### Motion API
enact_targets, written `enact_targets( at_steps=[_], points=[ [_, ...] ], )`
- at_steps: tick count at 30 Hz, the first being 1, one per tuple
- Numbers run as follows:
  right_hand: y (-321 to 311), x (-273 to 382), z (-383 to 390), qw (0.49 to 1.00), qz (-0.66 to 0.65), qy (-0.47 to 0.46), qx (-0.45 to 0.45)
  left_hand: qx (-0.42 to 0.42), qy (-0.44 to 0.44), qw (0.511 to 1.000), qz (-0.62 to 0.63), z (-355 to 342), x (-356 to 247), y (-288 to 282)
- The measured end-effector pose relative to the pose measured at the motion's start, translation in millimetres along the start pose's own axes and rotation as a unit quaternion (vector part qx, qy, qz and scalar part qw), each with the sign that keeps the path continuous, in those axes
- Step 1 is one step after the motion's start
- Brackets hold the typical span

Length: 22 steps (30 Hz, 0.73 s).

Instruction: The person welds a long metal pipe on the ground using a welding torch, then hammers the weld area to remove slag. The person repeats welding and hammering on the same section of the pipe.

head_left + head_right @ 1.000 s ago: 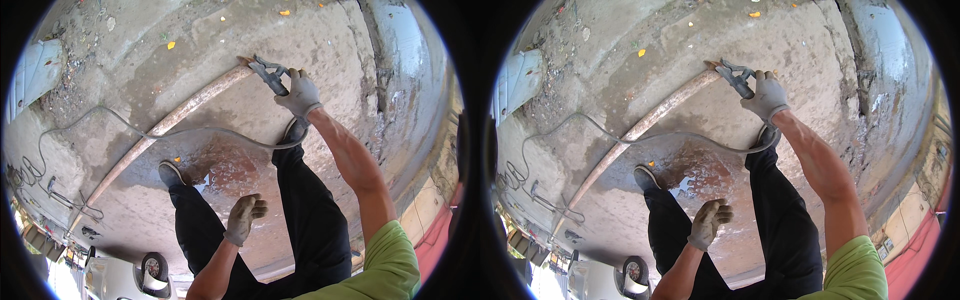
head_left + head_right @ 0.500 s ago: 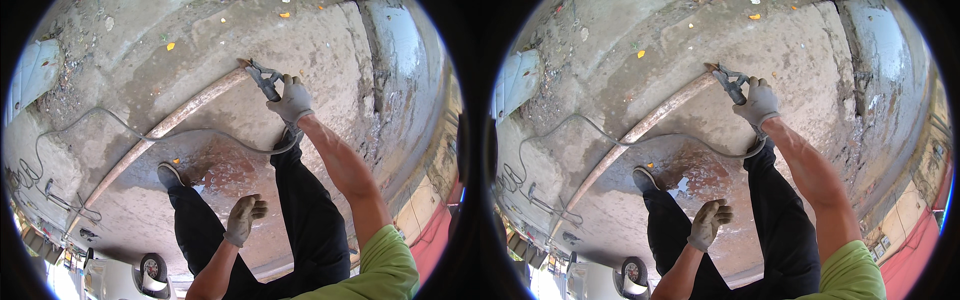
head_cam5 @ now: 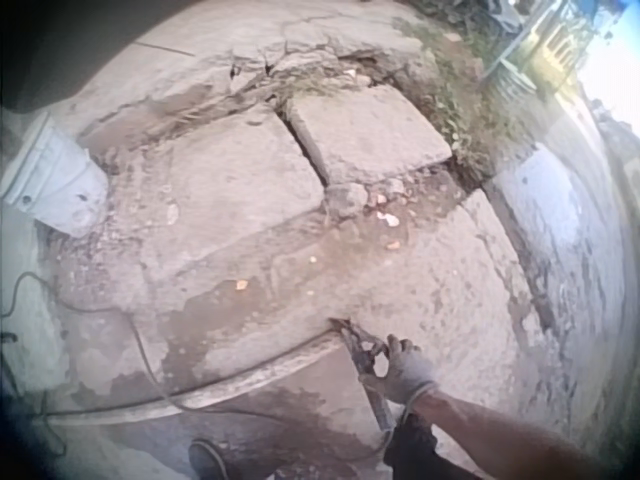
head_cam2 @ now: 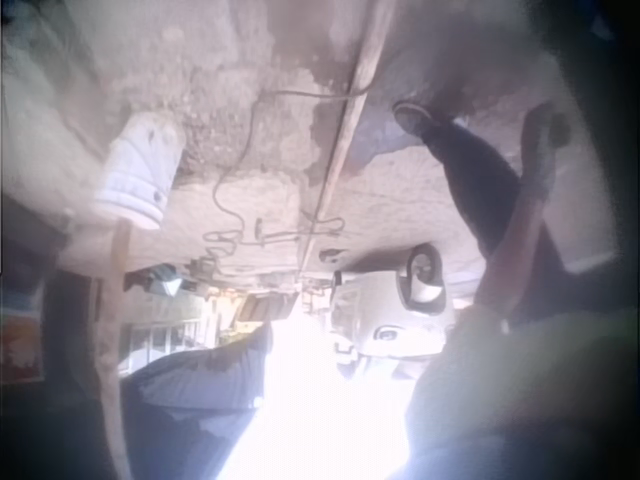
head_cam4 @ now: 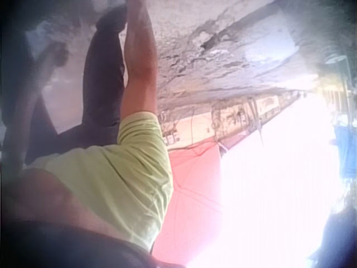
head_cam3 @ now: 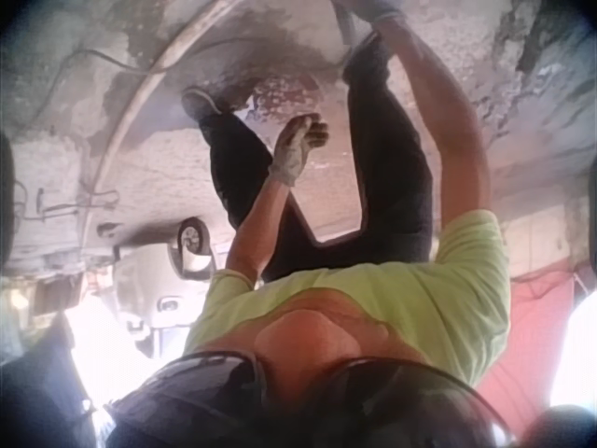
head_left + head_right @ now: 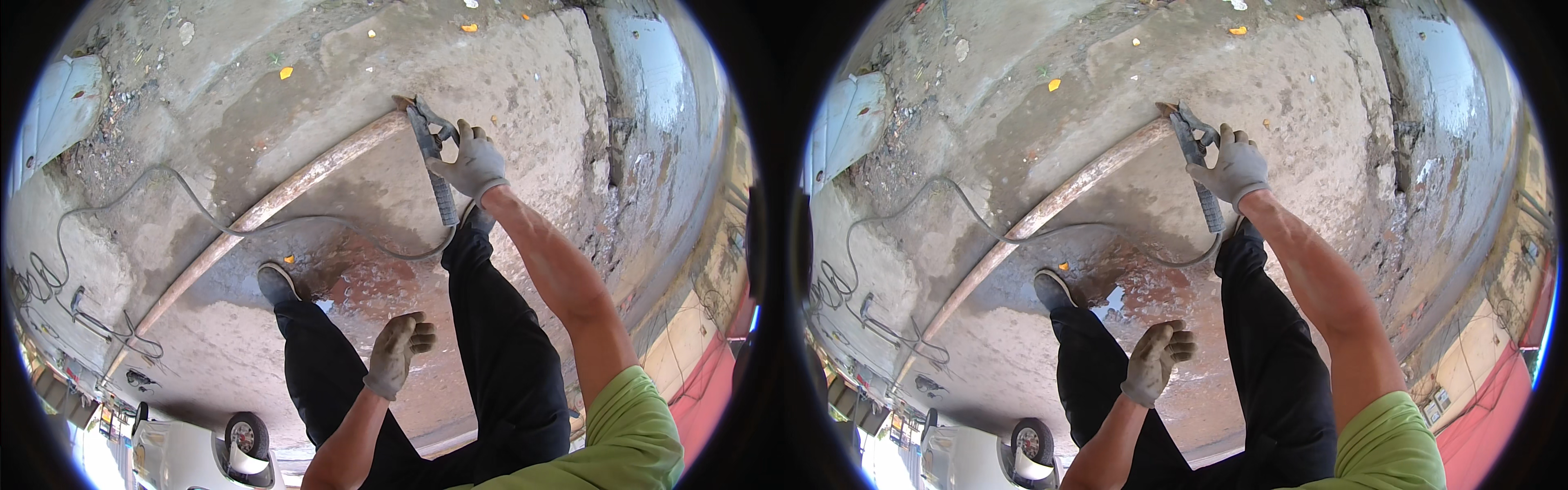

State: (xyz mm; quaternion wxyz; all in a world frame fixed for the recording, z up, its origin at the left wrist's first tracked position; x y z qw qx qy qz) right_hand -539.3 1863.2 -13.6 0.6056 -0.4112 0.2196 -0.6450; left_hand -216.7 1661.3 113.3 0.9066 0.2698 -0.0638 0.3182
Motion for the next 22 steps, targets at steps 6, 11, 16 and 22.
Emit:
enact_targets(
  at_steps=[6,11,16,22],
  points=[
    [-12.4,8.6,24.4,0.999,-0.029,-0.007,-0.045,0.006,0.022,1.0,-0.003,16.1,-8.0,-0.4],
    [-11.3,5.5,54.0,0.998,-0.067,0.021,0.002,0.008,0.046,0.999,0.025,24.3,-11.2,-8.7],
    [14.1,-14.6,55.0,0.988,-0.129,0.076,0.03,0.017,0.06,0.998,0.031,40.4,-16.7,-14.4],
    [44.2,-21.9,45.5,0.975,-0.186,0.106,0.065,0.006,0.049,0.998,0.039,43.5,-7.9,-32.9]
  ],
)
Point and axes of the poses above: each hand's wrist, its own z-axis away from the middle knuckle, its own y-axis out of the palm, x = y × z, the point moved 6 cm from there along -z, towards the middle knuckle, and after that the axes turned 14 degrees about -y, right-handed, at the moved point
